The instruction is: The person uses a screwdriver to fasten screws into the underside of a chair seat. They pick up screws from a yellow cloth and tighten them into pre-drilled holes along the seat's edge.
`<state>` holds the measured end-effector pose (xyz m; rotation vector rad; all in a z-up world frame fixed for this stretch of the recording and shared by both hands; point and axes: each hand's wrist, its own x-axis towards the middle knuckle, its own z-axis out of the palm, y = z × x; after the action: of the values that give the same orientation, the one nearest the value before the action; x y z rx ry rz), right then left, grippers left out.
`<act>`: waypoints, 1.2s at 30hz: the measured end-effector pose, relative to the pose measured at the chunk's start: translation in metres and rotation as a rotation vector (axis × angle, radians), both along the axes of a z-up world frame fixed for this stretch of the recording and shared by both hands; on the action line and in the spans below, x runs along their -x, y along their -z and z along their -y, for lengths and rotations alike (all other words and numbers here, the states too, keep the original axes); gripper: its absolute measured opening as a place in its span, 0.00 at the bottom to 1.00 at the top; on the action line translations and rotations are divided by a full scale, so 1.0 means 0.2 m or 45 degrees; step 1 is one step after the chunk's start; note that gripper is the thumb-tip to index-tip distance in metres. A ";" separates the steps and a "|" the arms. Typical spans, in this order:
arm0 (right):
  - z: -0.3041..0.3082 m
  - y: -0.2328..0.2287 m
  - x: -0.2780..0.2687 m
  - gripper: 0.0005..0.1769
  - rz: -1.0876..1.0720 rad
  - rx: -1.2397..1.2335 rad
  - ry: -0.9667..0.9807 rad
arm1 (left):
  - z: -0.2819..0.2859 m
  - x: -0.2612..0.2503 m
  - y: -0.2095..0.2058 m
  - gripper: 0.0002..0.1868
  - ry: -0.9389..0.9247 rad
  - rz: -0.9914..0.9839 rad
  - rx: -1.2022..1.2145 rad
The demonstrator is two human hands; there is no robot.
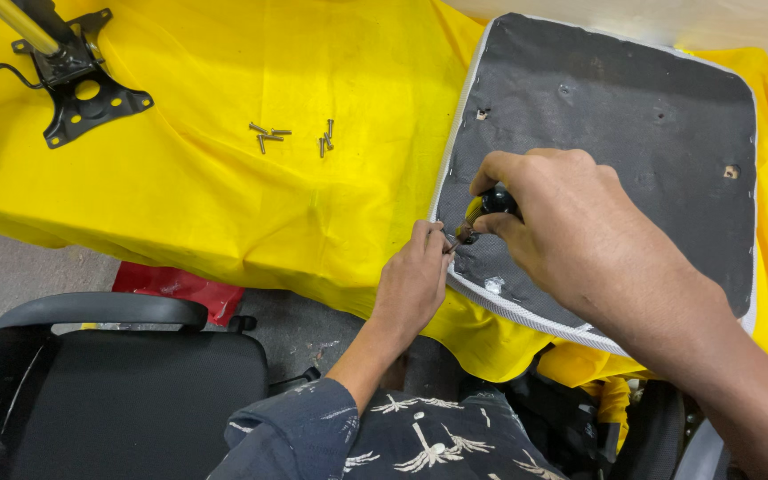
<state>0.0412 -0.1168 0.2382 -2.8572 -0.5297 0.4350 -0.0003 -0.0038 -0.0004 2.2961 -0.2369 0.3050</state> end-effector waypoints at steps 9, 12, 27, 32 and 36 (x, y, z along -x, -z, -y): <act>-0.01 -0.02 -0.03 0.20 -0.119 0.083 0.198 | 0.02 0.00 0.01 0.11 -0.031 -0.012 0.012; -0.03 0.00 -0.04 0.25 0.000 0.047 0.054 | 0.02 -0.01 0.00 0.09 -0.034 -0.027 0.007; 0.14 0.07 -0.08 0.25 0.027 0.006 -0.324 | 0.02 0.00 -0.03 0.09 -0.045 0.057 -0.007; 0.17 0.08 -0.07 0.19 0.158 -0.119 -0.487 | 0.02 0.00 -0.04 0.08 -0.055 0.006 0.008; 0.17 0.11 -0.05 0.17 0.221 -0.206 -0.464 | 0.02 0.00 -0.03 0.08 -0.082 0.017 0.010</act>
<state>0.0503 -0.1502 0.2162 -2.6562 -1.0742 0.1871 -0.0003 -0.0072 0.0054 2.2974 -0.1687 0.3534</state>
